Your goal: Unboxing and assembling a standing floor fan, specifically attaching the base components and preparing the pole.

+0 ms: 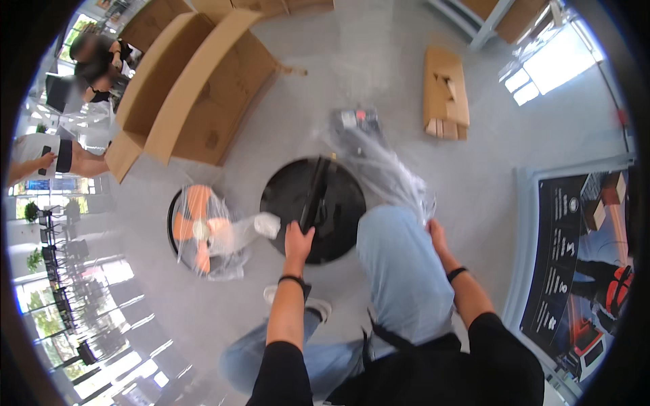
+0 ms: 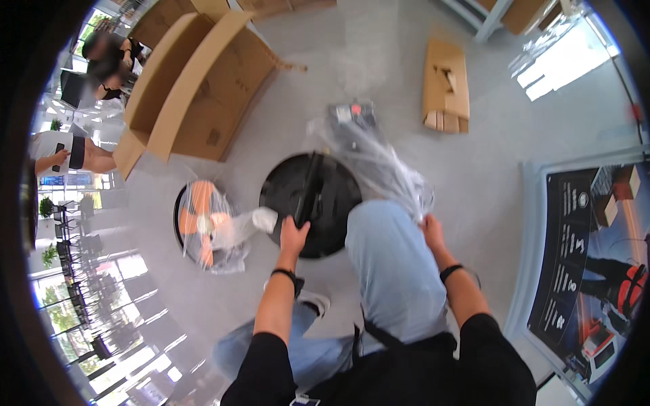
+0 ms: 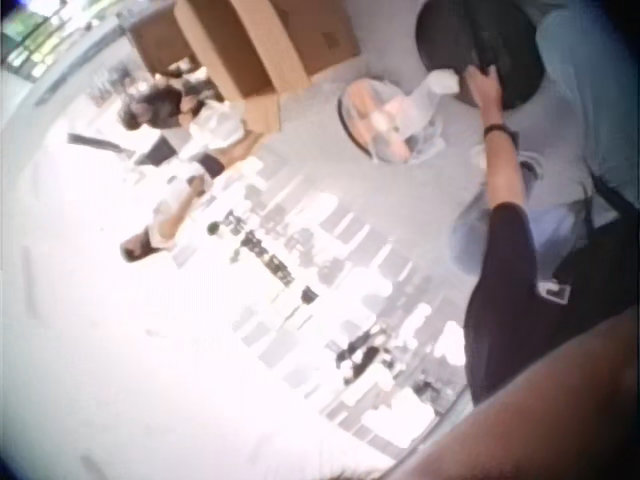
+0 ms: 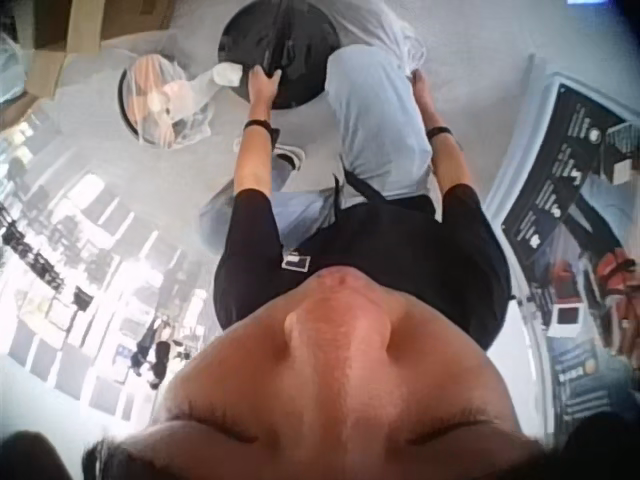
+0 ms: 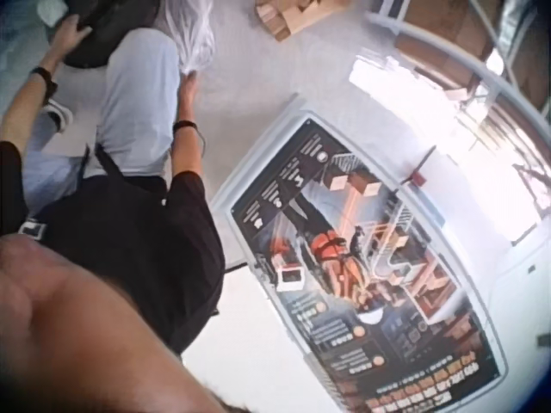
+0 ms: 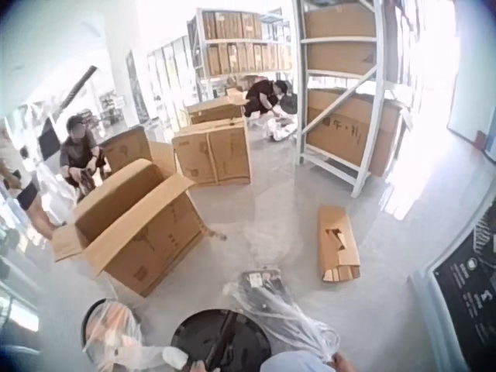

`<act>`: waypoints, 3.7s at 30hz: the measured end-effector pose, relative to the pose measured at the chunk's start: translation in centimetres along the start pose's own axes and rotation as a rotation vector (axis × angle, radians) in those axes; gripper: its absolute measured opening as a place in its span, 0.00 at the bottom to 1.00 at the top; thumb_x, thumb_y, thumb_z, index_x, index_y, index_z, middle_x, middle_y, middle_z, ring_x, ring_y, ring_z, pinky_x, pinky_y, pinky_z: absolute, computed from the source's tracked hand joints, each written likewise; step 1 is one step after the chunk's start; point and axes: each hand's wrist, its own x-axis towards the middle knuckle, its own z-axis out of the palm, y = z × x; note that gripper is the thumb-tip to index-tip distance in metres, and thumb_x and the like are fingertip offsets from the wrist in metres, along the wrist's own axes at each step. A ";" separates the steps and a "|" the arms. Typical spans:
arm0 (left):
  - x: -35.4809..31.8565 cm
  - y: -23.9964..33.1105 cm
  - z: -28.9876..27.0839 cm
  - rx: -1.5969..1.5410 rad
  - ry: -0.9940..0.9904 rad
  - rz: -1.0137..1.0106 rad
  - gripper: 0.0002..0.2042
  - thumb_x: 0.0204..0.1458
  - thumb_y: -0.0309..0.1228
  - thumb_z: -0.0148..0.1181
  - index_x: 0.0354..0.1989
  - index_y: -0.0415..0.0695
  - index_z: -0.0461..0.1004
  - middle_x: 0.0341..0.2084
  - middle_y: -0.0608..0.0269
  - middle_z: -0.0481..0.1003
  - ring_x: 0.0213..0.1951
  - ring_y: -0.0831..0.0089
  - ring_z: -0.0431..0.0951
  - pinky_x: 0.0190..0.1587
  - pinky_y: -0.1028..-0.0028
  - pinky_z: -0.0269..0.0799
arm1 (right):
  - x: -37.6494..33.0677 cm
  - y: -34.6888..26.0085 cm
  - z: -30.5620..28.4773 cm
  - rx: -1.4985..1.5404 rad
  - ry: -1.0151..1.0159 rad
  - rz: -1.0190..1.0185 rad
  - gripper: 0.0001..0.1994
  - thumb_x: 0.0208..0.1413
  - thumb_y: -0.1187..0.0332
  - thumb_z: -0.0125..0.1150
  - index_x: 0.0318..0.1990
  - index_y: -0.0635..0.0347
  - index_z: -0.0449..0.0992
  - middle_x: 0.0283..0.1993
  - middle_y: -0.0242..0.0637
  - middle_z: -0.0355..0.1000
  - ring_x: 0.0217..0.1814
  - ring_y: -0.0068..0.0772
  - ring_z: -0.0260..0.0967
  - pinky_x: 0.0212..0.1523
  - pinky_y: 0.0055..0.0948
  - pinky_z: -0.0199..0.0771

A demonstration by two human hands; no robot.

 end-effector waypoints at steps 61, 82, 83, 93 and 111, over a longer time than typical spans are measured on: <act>-1.8 -4.8 -4.3 0.409 -0.196 -0.046 0.22 0.59 0.40 0.61 0.52 0.37 0.64 0.46 0.46 0.73 0.48 0.46 0.76 0.48 0.53 0.76 | -24.6 9.1 -13.3 -0.364 -0.707 0.156 0.12 0.60 0.59 0.58 0.38 0.56 0.81 0.34 0.41 0.80 0.41 0.38 0.77 0.46 0.43 0.72; -8.3 -17.8 -8.9 0.212 -0.618 -0.298 0.25 0.43 0.39 0.67 0.46 0.33 0.73 0.42 0.39 0.79 0.46 0.46 0.80 0.49 0.57 0.77 | 3.9 -12.7 -1.6 -0.869 -0.561 -0.153 0.39 0.41 0.47 0.74 0.55 0.69 0.69 0.44 0.59 0.77 0.49 0.57 0.77 0.51 0.48 0.74; -9.0 -19.0 -8.9 0.247 -0.639 -0.314 0.25 0.42 0.40 0.67 0.46 0.34 0.73 0.43 0.40 0.79 0.46 0.46 0.80 0.48 0.58 0.77 | 3.1 -12.6 -0.3 -0.860 -0.571 -0.176 0.39 0.41 0.47 0.74 0.55 0.69 0.69 0.44 0.59 0.77 0.49 0.57 0.77 0.51 0.48 0.74; -11.6 -23.0 -7.9 -0.419 -0.693 -0.736 0.29 0.42 0.30 0.72 0.53 0.33 0.69 0.40 0.50 0.78 0.43 0.59 0.80 0.41 0.60 0.81 | -2.7 -14.0 2.2 -0.718 -0.343 -0.069 0.39 0.37 0.47 0.76 0.50 0.68 0.67 0.45 0.60 0.77 0.51 0.60 0.76 0.51 0.49 0.74; -3.4 -7.4 -8.0 0.260 -0.404 0.180 0.15 0.51 0.38 0.62 0.34 0.36 0.78 0.27 0.47 0.79 0.32 0.53 0.81 0.39 0.60 0.77 | -6.0 -14.8 3.3 0.196 -0.640 -0.113 0.20 0.53 0.77 0.64 0.55 0.67 0.74 0.41 0.38 0.79 0.43 0.26 0.76 0.47 0.28 0.76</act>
